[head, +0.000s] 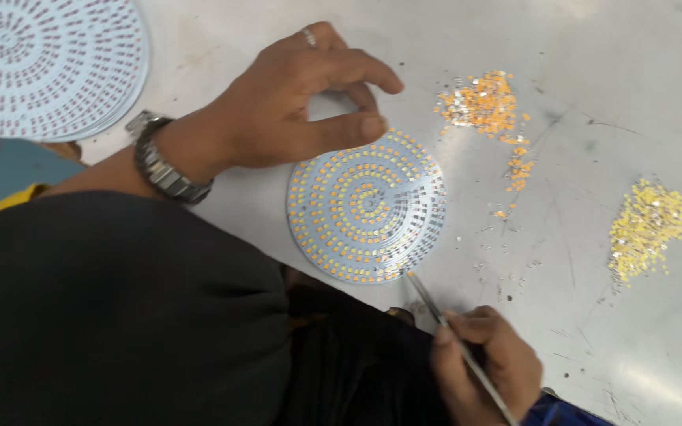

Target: The person uses tweezers to pick up small yellow LED components from a pile on the table and places them one by one into designated slots on a circular LED board. The person rotates the board as needed to access different sections while continuing to place components.

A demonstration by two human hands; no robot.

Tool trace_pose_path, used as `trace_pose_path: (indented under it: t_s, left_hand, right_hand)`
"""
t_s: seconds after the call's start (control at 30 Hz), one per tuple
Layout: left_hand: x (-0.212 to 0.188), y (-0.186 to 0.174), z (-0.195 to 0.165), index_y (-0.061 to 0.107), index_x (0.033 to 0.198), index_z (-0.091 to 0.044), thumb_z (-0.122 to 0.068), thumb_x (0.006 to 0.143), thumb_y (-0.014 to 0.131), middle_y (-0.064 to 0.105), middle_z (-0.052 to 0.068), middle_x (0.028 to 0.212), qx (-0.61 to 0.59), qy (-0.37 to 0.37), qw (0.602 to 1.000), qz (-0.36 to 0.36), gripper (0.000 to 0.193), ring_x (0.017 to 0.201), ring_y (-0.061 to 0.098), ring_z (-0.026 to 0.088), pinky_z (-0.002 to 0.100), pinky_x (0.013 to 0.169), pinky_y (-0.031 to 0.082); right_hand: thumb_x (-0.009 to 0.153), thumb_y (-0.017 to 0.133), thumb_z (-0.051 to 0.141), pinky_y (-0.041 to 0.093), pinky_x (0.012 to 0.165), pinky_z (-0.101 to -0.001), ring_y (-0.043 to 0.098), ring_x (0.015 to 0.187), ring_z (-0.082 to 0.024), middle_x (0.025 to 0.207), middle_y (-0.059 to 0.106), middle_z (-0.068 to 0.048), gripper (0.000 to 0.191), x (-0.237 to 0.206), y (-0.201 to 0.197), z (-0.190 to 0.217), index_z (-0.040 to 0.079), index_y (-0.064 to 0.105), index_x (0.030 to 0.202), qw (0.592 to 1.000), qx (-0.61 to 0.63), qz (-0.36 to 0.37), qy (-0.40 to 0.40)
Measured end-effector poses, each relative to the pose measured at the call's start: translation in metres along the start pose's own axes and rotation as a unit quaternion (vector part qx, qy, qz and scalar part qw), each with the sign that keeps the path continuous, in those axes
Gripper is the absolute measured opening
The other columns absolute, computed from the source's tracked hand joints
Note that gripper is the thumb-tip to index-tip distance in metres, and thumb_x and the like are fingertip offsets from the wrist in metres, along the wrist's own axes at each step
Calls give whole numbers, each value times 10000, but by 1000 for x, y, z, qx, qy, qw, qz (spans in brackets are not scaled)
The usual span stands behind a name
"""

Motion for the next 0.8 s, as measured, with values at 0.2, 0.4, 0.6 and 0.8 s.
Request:
trace_pose_path:
  t_s: [0.2, 0.4, 0.6, 0.8]
  left_hand:
    - [2, 2, -2, 709, 1316, -126, -529, 1074, 665, 795, -36, 1003, -7, 20, 1000, -14, 472, 1026, 528, 203, 355, 959, 451]
    - [2, 4, 1, 712, 1302, -126, -549, 1067, 659, 793, -26, 1003, -6, 17, 1000, -10, 487, 1023, 553, 190, 357, 959, 452]
    - [4, 2, -1, 728, 1242, -117, -515, 1003, 680, 792, -17, 964, 6, -3, 1000, -2, 467, 982, 557, 204, 369, 947, 447]
    - [6, 0, -6, 718, 1234, -102, -458, 947, 713, 786, -5, 985, -9, -23, 1000, 3, 457, 989, 576, 185, 359, 943, 448]
  right_hand:
    - [795, 771, 45, 447, 497, -221, 631, 510, -100, 636, 655, -73, 171, 1, 8, 7, 3, 606, 793, 997, -71, 13, -9]
    - [823, 762, 46, 444, 497, -218, 637, 522, -95, 673, 678, -76, 171, 2, 9, 12, 8, 597, 799, 996, -79, 6, -38]
    - [809, 757, 75, 480, 569, -198, 644, 583, -82, 698, 670, -66, 136, 3, 5, 12, 20, 637, 845, 996, -65, 16, -59]
    - [940, 689, 69, 484, 591, -201, 603, 624, -64, 722, 673, -69, 115, 18, -45, -47, -30, 657, 988, 979, 10, -115, 168]
Point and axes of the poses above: each hand's wrist, its own x-axis towards the middle knuckle, its own y-axis out of the palm, z = x × y, the point moved 10 cm from there along x, towards the middle knuckle
